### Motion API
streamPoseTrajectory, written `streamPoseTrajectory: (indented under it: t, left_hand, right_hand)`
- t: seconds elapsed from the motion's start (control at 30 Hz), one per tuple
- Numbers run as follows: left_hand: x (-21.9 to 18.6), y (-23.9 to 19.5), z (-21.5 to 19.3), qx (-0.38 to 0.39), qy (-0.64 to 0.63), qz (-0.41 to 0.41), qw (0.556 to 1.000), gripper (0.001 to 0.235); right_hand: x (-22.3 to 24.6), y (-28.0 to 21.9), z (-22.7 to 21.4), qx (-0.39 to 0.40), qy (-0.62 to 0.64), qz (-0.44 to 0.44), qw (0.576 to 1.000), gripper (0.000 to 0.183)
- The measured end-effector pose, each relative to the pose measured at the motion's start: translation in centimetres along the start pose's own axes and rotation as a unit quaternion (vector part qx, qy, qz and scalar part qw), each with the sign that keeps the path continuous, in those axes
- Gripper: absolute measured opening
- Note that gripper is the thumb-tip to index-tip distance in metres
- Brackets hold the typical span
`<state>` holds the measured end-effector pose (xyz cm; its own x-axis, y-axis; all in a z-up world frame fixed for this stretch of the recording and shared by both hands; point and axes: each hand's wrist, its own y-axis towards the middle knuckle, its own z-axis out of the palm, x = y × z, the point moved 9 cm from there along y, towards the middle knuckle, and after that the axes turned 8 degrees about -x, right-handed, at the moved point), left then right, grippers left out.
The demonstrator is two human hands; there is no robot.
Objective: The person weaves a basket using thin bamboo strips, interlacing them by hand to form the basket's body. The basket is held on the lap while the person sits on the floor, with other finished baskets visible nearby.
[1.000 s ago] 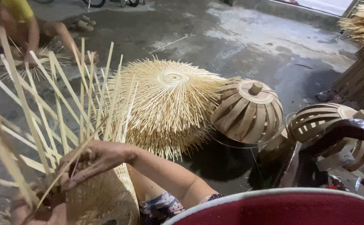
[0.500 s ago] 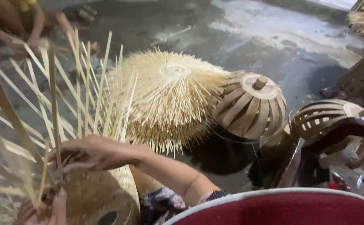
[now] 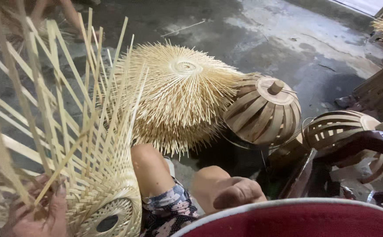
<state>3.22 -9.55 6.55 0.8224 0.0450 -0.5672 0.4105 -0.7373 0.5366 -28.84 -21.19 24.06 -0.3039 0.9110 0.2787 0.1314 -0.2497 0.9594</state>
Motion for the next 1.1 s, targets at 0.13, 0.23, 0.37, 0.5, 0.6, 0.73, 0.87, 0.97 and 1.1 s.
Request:
streamPoseTrajectory:
  t: [0.13, 0.23, 0.37, 0.5, 0.6, 0.73, 0.87, 0.97, 1.1]
  left_hand:
    - [4.8, 1.4, 2.4, 0.026, -0.418, -0.226, 0.88, 0.032]
    - [3.7, -1.1, 1.6, -0.043, -0.107, -0.112, 0.987, 0.038]
    - [10.2, -1.0, 3.6, 0.026, -0.283, -0.224, 0.932, 0.041]
    - [9.2, -0.8, 3.4, 0.013, -0.289, -0.151, 0.945, 0.045]
    - [5.6, -0.7, 2.0, -0.091, -0.127, -0.086, 0.984, 0.031]
    - [4.3, -0.1, 1.7, -0.088, -0.176, -0.091, 0.976, 0.031]
    - [3.9, 0.1, 1.5, -0.057, -0.205, -0.106, 0.971, 0.034]
    - [2.1, -0.7, 0.8, -0.083, -0.198, -0.089, 0.973, 0.027]
    - [0.8, -0.3, 0.1, -0.077, -0.135, -0.077, 0.985, 0.03]
  right_hand:
    - [-0.1, -1.2, -2.1, -0.043, -0.047, 0.022, 0.998, 0.008]
    - [-0.7, -0.6, -2.1, -0.053, -0.044, 0.013, 0.998, 0.01]
    - [-2.0, -1.4, -1.3, -0.047, -0.022, 0.033, 0.998, 0.012]
    - [-4.7, -2.0, 0.1, 0.009, 0.023, 0.11, 0.994, 0.016]
    - [-7.6, -3.3, 3.9, 0.074, 0.014, 0.181, 0.981, 0.019]
    - [-8.4, -4.4, 5.4, 0.089, -0.047, 0.164, 0.981, 0.021]
    - [-9.0, -5.7, 5.8, 0.108, -0.041, 0.177, 0.977, 0.02]
    - [-9.2, -6.2, 5.8, 0.114, -0.061, 0.162, 0.978, 0.029]
    - [-9.7, -7.1, 5.8, 0.119, -0.051, 0.207, 0.97, 0.028]
